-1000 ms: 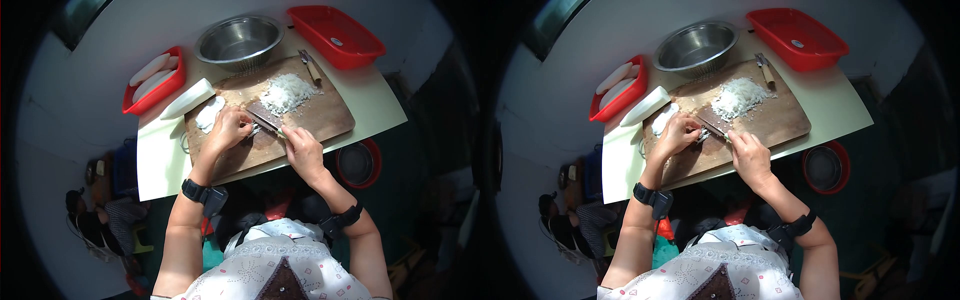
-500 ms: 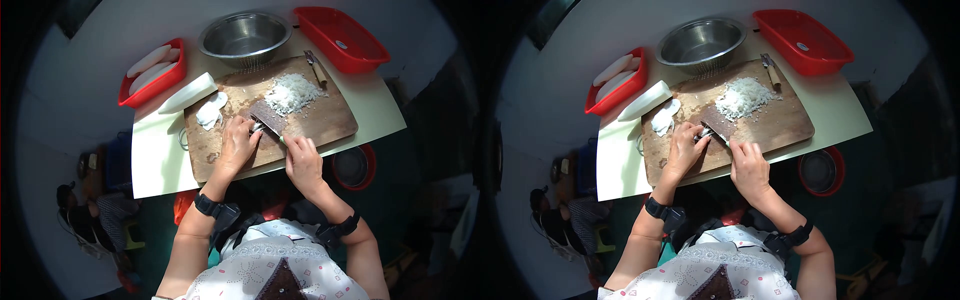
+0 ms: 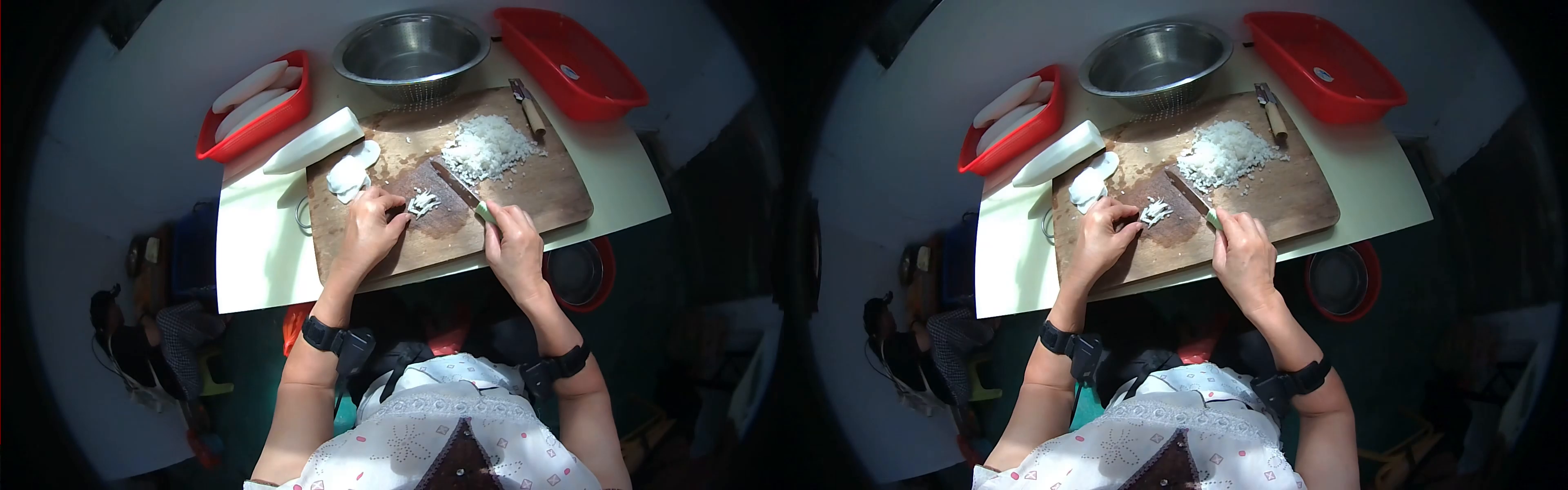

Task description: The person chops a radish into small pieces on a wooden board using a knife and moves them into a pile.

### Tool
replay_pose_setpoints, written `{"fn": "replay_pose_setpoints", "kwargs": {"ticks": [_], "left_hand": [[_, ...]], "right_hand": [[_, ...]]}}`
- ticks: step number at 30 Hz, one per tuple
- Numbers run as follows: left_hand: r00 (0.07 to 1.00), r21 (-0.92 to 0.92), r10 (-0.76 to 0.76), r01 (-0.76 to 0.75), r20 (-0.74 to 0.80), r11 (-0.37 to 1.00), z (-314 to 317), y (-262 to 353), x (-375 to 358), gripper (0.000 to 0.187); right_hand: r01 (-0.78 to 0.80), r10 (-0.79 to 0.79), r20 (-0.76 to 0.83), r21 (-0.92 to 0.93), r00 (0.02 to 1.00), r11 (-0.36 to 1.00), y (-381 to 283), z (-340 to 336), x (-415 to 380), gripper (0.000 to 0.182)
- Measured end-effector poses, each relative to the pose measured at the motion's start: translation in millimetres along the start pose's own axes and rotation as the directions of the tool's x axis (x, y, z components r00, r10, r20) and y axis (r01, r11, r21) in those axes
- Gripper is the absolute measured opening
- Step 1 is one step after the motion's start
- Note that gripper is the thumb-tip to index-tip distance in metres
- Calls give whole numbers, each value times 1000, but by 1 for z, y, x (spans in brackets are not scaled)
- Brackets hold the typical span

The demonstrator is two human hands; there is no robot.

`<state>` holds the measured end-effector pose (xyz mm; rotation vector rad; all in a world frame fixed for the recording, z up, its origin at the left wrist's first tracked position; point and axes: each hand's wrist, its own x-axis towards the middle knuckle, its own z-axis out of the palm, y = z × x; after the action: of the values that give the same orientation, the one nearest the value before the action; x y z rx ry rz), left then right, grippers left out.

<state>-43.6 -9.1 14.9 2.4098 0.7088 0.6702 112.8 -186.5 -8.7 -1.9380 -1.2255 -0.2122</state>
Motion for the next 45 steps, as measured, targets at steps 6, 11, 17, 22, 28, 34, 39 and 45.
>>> {"fn": "replay_pose_setpoints", "kwargs": {"ticks": [6, 11, 17, 22, 28, 34, 39, 45], "left_hand": [[999, 89, 48, -46, -24, 995, 4, 9, 6, 15], [997, 130, 74, -70, -24, 989, 6, 8, 10, 11], [985, 282, 159, -133, -70, 950, 12, 13, 10, 5], [983, 333, 161, -124, -86, 935, 16, 8, 12, 6], [996, 212, 92, -88, -9, 973, 9, -4, 26, 8], [988, 32, 10, -15, 156, 999, 3, 1, 43, 12], [971, -23, -26, 33, 236, 999, 1, 3, 45, 13], [982, -22, -79, 84, 173, 996, -4, 8, 34, 19]], "right_hand": [[6, -6, -7, -34, 1000, 999, -1, 1, 0, 31], [23, -23, -12, -59, 1000, 998, -3, 0, -1, 32], [24, -26, -16, -91, 1000, 996, -5, 0, 0, 32], [25, -26, -15, -82, 1000, 996, -4, 0, -1, 34], [36, -39, -28, -86, 999, 996, -5, 0, -1, 34], [41, -44, -27, -95, 999, 995, -4, 1, -1, 34], [34, -36, -22, -87, 999, 996, -6, -1, -1, 34], [41, -42, -10, -35, 999, 999, -6, 0, -2, 36]]}}
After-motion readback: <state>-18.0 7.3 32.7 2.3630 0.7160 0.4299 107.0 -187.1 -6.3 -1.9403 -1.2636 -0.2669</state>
